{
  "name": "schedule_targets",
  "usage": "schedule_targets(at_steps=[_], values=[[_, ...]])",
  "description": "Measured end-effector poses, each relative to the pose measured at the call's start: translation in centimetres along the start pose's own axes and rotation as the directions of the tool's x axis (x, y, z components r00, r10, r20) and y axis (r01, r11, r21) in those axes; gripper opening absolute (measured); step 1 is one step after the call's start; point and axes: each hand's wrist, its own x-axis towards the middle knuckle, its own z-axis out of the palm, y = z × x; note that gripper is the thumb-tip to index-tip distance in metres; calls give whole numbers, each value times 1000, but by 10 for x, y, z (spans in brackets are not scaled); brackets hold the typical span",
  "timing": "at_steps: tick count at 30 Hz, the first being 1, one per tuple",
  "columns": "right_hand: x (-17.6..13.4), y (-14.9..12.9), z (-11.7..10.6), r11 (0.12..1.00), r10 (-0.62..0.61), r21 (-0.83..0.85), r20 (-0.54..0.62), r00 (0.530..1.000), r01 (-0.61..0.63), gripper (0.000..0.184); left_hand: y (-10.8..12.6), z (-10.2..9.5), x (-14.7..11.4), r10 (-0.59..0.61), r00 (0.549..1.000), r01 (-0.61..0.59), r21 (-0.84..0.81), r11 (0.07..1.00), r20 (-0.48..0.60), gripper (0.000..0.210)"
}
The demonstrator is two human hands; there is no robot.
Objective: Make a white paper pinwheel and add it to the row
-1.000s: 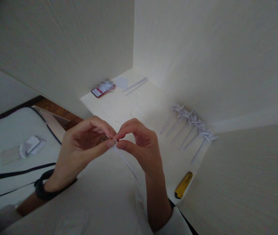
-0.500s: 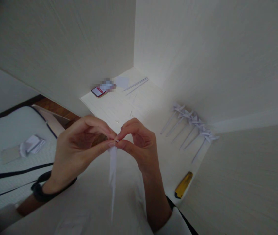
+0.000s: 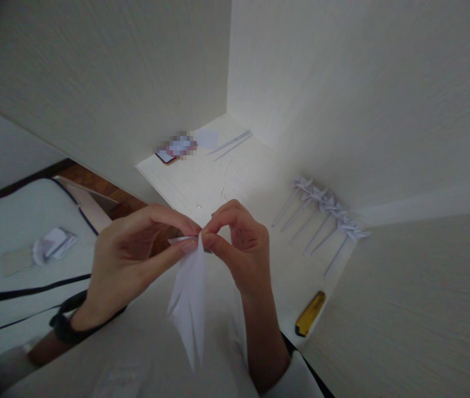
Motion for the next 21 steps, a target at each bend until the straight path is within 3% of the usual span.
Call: schedule_targets(at_steps=[6,10,15,21], values=[[-4,-7,4,977,-102,-194,-85,991,84,7,-1,-1,3,-97,993,102,-77,992,66,5],[-6,-15,6,957,-117,-273,-61,991,96,9,2,-1,5,-171,984,179,-173,969,58,9],[-4,-19,4,951,-121,-286,-1,993,115,13,4,1,6,-166,986,169,-218,961,33,11],[-5,-18,9,915,-163,-380,-42,986,135,11,4,1,5,-134,990,138,-194,971,36,9]])
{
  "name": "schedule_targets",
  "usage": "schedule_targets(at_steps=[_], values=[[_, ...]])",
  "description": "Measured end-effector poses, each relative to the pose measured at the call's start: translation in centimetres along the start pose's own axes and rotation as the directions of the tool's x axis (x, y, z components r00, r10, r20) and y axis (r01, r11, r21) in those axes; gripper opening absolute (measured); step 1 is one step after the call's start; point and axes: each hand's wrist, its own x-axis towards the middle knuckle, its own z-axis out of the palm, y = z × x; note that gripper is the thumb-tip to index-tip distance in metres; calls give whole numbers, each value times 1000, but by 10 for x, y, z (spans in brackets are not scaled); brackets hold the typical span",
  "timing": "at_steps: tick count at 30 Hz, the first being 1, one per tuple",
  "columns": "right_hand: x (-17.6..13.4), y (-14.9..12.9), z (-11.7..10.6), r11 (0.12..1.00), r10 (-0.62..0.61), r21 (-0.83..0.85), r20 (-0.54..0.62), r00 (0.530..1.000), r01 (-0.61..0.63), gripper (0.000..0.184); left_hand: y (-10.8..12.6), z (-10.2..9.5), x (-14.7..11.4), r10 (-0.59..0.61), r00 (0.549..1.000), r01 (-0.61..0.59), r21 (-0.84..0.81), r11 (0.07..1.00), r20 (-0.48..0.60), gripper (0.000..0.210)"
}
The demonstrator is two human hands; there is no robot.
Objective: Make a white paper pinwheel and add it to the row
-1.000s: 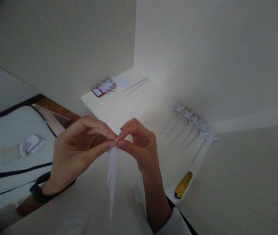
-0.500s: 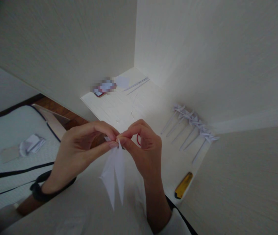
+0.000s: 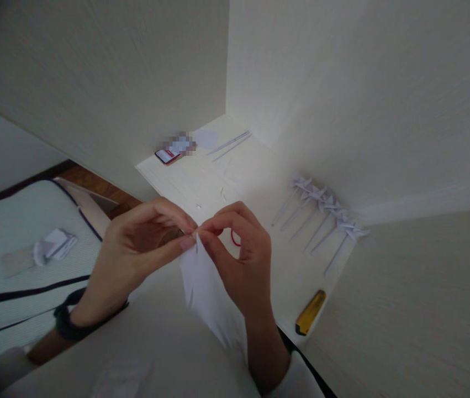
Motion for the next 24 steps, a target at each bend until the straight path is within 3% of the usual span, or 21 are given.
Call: schedule_targets(at_steps=[10,15,24], values=[[-2,-8,3,989,-27,-147,-77,997,15,17,-6,-4,-3,60,998,-59,102,993,-14,8],[-3,-7,1,998,-8,-63,-44,999,5,18,-4,-3,0,20,999,-20,-2,1000,-45,9],[0,-4,-2,998,22,53,12,1000,-22,13,-3,-2,1,-48,999,49,-155,987,15,12]])
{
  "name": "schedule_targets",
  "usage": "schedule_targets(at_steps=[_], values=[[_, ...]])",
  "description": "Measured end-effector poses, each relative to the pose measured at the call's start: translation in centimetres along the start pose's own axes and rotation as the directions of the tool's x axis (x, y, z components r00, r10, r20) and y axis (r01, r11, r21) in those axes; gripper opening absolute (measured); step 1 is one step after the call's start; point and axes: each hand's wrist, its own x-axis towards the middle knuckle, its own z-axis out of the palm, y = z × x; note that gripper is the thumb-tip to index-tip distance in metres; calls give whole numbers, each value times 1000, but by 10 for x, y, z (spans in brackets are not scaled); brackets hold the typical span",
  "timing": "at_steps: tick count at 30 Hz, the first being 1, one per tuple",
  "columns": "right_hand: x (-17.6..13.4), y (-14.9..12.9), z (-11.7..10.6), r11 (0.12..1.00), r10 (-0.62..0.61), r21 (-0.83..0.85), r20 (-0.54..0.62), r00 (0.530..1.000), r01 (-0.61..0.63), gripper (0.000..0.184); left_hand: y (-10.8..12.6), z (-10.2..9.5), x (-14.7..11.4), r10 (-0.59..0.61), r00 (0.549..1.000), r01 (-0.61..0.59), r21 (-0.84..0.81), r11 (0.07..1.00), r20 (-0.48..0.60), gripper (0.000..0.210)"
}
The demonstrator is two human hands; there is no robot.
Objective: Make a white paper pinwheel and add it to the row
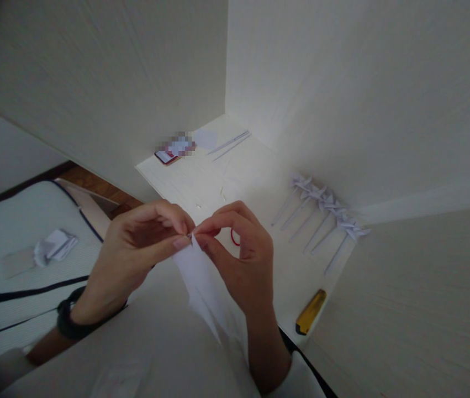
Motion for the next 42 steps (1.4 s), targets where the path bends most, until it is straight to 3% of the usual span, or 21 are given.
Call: schedule_targets(at_steps=[6,13,24,29,34,42], values=[[5,6,-2,991,20,130,106,994,-34,5,2,1,0,-7,1000,7,3,1000,10,11],[6,11,-6,970,32,231,191,981,-77,7,2,0,-1,-39,999,40,-25,999,36,12],[6,2,-7,998,-46,60,229,972,33,9,5,0,-2,5,999,-8,78,997,38,9],[3,-1,-7,1000,-13,-7,233,972,15,10,4,-4,-2,63,996,-73,190,979,61,7],[4,3,-11,994,22,-110,204,979,1,11,4,-8,1,20,993,-53,295,954,113,6],[6,13,-14,996,79,-52,158,984,-71,12,-1,-9,3,-15,984,-53,374,926,179,8]])
